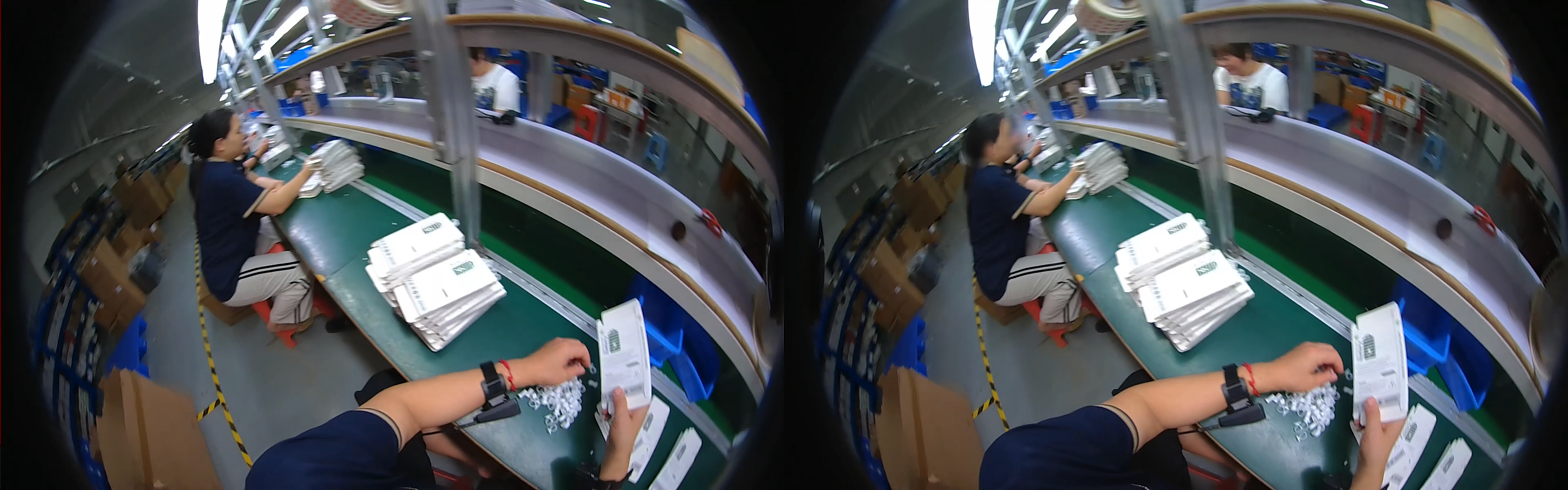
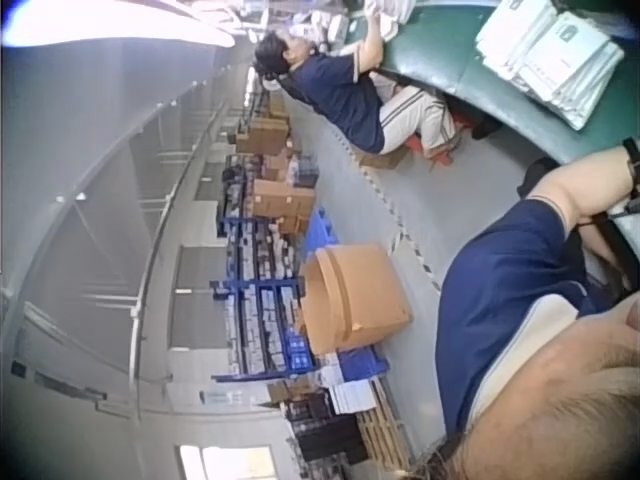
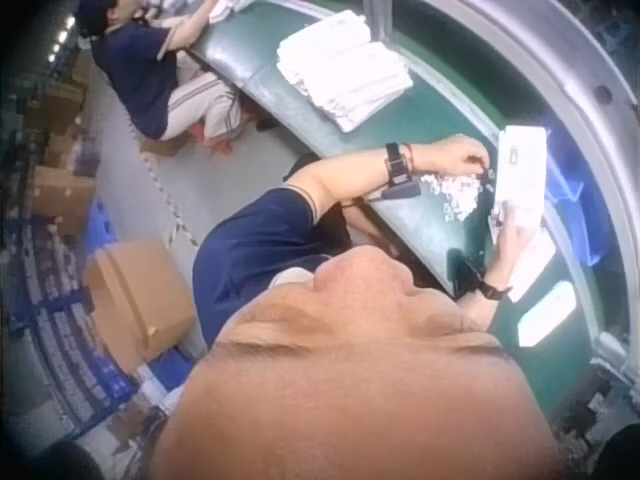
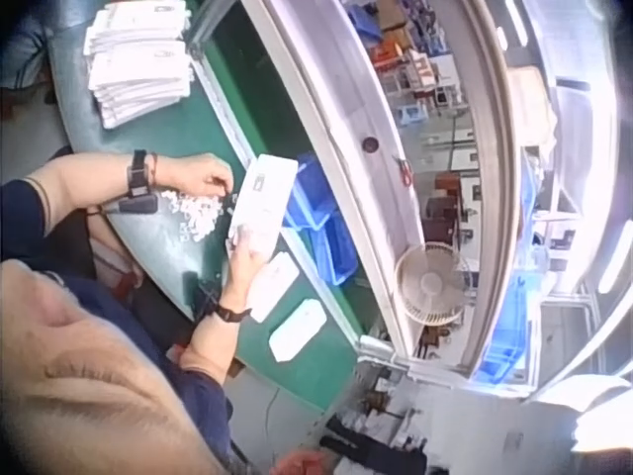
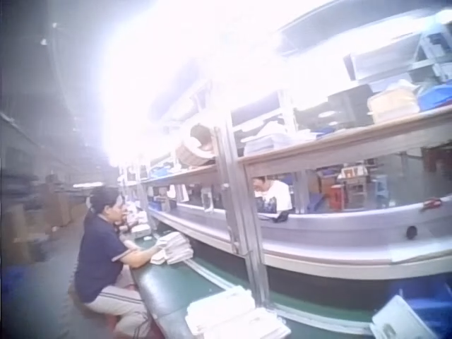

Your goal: Assembling or labeling small white electronic components at a factory assembly line.

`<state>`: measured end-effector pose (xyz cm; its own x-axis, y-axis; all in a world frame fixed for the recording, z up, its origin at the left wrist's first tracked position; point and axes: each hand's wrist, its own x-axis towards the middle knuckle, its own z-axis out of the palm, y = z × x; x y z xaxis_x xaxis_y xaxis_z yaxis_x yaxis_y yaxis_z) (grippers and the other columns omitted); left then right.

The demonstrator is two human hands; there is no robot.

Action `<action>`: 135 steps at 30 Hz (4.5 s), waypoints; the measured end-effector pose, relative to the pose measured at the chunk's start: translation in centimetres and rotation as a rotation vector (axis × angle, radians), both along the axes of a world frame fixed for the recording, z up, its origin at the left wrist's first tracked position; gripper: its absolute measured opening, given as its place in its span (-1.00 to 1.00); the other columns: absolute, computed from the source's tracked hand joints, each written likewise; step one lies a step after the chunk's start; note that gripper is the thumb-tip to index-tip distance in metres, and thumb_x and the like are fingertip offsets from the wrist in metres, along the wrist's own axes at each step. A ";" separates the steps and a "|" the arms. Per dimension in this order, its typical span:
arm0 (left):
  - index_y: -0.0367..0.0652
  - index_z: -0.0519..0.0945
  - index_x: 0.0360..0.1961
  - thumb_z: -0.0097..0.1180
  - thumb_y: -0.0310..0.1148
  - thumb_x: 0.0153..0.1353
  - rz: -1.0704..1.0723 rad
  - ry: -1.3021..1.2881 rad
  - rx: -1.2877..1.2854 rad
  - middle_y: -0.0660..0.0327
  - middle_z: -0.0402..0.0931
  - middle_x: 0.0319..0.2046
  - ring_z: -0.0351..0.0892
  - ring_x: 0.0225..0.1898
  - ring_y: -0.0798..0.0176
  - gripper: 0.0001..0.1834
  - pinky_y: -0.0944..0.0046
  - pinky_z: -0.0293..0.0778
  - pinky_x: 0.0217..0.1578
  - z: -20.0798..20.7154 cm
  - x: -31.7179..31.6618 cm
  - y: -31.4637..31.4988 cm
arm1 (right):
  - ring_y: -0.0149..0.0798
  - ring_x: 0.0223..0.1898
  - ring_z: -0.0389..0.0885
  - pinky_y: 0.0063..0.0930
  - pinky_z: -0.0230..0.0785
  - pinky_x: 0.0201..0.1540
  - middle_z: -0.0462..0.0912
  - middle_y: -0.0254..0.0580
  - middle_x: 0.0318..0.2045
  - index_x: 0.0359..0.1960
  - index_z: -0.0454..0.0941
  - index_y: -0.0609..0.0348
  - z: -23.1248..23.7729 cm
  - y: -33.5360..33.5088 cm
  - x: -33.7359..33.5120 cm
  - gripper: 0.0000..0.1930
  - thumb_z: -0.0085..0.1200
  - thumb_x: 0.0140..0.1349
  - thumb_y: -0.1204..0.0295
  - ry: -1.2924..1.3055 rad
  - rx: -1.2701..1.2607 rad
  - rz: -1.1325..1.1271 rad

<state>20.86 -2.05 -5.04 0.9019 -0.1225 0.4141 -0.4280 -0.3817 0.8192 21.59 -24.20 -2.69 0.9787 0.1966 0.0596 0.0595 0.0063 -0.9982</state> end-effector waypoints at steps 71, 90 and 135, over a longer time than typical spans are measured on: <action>-0.28 0.60 -0.43 0.25 -0.58 -0.01 -0.135 -0.029 -0.074 0.22 0.52 -0.45 0.49 -0.48 0.42 -0.91 0.47 0.44 -0.47 3.8 -3.1 -0.7 | -0.38 -0.31 0.62 -0.51 0.43 -0.23 0.67 -0.16 -0.39 -0.27 0.60 0.24 0.1 3.3 -2.0 -0.81 0.16 0.18 0.37 -0.239 -0.173 0.224; -0.25 0.63 -0.35 0.30 -0.37 0.03 -0.151 -0.063 -0.015 0.22 0.52 -0.46 0.41 -0.56 0.40 -0.81 0.42 0.37 -0.53 2.9 -2.5 -0.5 | -0.33 -0.41 0.61 -0.47 0.41 -0.31 0.64 -0.13 -0.49 -0.39 0.57 0.28 0.5 2.8 -1.9 -0.90 0.10 0.17 0.48 -0.376 -0.321 0.211; -0.29 0.56 -0.45 0.14 -0.46 0.07 0.183 -0.152 -0.365 0.11 0.50 -0.50 0.49 -0.53 0.25 -0.90 0.30 0.40 -0.50 3.6 -2.2 1.5 | -0.03 0.36 0.08 -0.37 -0.05 0.34 0.08 0.14 0.35 0.37 -0.13 0.35 4.2 7.3 -1.0 -0.20 0.01 0.10 0.65 -0.606 -0.578 0.239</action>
<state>18.71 -0.54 -1.47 0.8204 0.2126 0.5307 -0.5066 -0.1599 0.8472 20.54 -16.94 1.52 0.7391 0.5530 0.3847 0.6437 -0.4113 -0.6453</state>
